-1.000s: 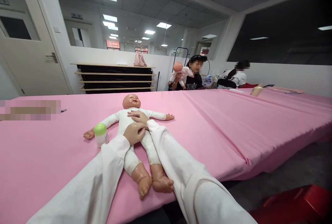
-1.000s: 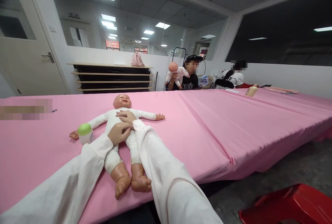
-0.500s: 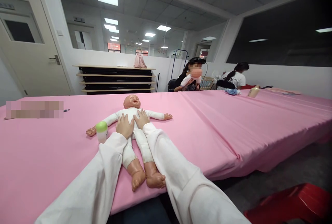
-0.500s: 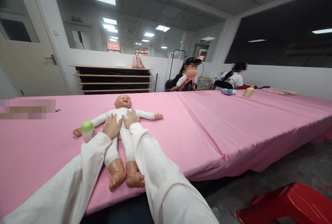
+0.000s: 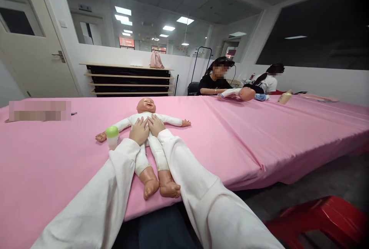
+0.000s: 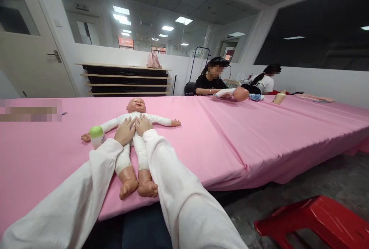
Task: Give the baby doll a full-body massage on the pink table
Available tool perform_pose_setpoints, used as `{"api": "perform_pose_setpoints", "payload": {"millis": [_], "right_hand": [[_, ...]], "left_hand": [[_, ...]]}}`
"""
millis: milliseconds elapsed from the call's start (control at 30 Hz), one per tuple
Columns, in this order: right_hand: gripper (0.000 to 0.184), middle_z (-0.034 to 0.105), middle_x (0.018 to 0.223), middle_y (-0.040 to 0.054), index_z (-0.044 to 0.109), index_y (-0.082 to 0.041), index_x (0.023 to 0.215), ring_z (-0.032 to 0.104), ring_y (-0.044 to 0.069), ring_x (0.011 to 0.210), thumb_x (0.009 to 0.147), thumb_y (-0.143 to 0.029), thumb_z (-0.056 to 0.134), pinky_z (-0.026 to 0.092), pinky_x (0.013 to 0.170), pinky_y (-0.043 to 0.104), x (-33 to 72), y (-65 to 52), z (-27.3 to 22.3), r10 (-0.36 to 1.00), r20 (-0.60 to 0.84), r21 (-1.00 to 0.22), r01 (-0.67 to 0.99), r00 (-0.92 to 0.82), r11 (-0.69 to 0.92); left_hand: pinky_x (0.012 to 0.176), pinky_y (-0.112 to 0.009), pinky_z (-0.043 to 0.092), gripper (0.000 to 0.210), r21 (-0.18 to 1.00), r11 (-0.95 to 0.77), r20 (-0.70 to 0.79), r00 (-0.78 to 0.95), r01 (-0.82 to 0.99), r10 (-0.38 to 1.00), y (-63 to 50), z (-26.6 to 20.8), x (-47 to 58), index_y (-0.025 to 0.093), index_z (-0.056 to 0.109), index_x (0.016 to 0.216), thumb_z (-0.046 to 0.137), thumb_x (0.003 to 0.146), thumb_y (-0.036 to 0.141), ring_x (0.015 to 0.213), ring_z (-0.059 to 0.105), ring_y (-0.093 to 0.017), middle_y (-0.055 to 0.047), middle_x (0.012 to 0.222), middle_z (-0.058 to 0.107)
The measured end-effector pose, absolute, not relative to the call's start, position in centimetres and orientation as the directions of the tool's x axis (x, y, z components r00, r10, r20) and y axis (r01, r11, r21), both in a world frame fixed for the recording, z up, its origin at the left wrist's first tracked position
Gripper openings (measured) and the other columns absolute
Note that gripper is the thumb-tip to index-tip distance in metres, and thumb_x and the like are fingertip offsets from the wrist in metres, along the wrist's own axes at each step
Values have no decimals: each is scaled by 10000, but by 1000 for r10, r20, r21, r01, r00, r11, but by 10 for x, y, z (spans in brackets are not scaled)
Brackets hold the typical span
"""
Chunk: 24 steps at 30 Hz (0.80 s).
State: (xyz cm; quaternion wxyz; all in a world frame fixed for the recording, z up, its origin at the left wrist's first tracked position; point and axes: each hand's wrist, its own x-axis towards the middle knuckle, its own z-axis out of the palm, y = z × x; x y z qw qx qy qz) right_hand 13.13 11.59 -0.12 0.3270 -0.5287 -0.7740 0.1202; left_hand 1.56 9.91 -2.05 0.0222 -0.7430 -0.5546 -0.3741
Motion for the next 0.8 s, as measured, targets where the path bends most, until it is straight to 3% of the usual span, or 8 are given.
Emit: {"api": "perform_pose_setpoints", "payload": {"millis": [100,233,367,533,700,800], "right_hand": [[341,460,1318,102,574,-174,1146,388,213,1251,891,-293,381,280,1051,380,132,111,1,907,408,-549,765,-106,336],[387,648,990,113,663,-134,889,571,187,992,916,-330,331,395,923,313,134,104,2,891,450,-496,815,-54,300],[331,641,1064,66,652,-158,976,568,137,1026,913,-257,343,394,937,246,134,107,0,855,478,-435,791,-202,430],[368,423,1357,84,529,-138,1214,354,162,1289,910,-219,337,293,1060,300,134,110,1,884,425,-409,830,-195,379],[422,657,1003,94,666,-148,943,582,177,1006,933,-324,283,424,897,288,136,102,4,892,443,-402,870,-90,287],[348,657,1023,63,668,-174,949,579,158,1015,916,-314,352,413,921,265,136,104,2,860,474,-380,836,-190,395]], "left_hand": [[969,-456,381,411,379,-309,580,37,872,814,94,-16,17,134,566,1167,416,812,277,1182,463,-279,-136,1265,505],[948,-349,413,337,318,-332,584,93,888,807,82,-6,16,134,643,1013,375,824,212,1037,560,-207,-91,1081,627],[1020,-329,364,357,308,-408,548,191,859,815,81,-4,17,166,618,1091,370,834,186,1158,492,-177,-60,1179,584],[1028,-491,312,407,379,-290,449,99,879,888,85,-7,19,240,496,1251,360,871,286,1300,322,-260,-35,1376,393],[952,-357,405,334,312,-293,562,73,904,824,81,-5,20,138,617,1065,376,850,222,1085,531,-216,-98,1137,594],[960,-321,403,334,284,-387,565,173,877,806,81,-5,20,126,626,1032,351,855,194,1061,545,-188,-93,1092,617]]}}
